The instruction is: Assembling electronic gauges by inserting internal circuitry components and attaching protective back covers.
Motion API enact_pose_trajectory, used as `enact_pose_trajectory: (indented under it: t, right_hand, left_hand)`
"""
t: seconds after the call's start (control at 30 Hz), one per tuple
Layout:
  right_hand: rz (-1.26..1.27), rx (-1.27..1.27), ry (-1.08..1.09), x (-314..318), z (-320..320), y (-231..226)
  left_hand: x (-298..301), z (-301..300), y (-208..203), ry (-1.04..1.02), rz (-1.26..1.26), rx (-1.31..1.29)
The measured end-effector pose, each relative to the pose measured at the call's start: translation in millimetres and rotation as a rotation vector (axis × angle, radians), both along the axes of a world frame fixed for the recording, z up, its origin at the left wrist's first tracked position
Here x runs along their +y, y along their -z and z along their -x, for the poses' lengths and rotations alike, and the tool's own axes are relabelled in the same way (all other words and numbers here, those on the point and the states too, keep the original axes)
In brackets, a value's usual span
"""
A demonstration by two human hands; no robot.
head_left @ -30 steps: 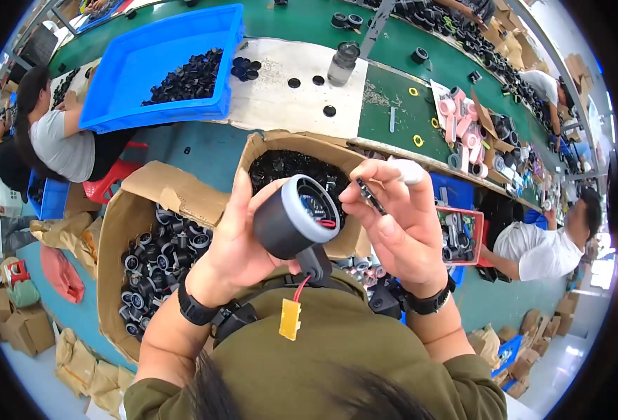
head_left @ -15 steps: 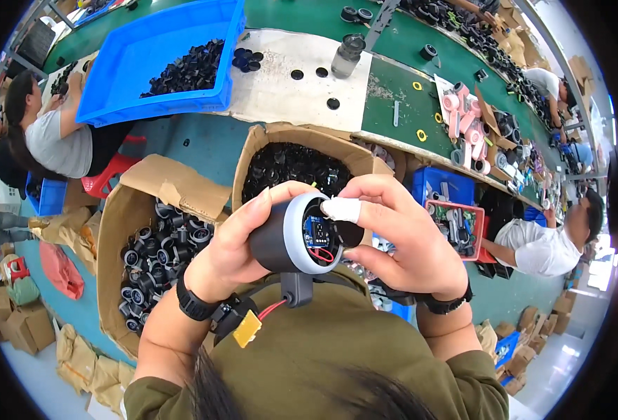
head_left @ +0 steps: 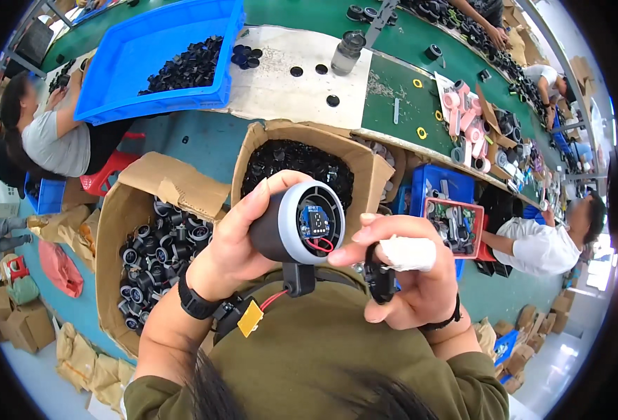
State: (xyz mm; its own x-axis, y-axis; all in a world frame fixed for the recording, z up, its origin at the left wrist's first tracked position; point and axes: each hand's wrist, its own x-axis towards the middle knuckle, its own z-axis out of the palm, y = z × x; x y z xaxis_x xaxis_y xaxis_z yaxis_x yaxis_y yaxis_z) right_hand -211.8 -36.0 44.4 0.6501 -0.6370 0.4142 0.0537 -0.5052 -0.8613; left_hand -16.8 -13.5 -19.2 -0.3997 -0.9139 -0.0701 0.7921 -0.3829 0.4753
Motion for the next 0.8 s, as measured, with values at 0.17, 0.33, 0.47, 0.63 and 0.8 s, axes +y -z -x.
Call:
enact_pose_trajectory:
  t: [0.17,0.33,0.47,0.63,0.8]
  right_hand:
    - [0.159,0.105,0.008,0,-1,-3]
    - [0.286,0.073,0.023,2,-4,-2]
    - [0.325,0.141,0.093,-1,-6,-5]
    - [0.314,0.161,0.059,-1,-5,-2]
    - [0.284,0.168,0.038,-2,-5,1]
  left_hand:
    - [-2,2,-5,-0.015,0.107,-0.345]
    - [-3,0,-9,-0.059,0.135,-0.431]
    - [1,5,-7,-0.184,0.193,-0.494]
    - [5,11,-14,-0.216,0.144,-0.516]
    - [9,9,-27,-0.181,0.196,-0.495]
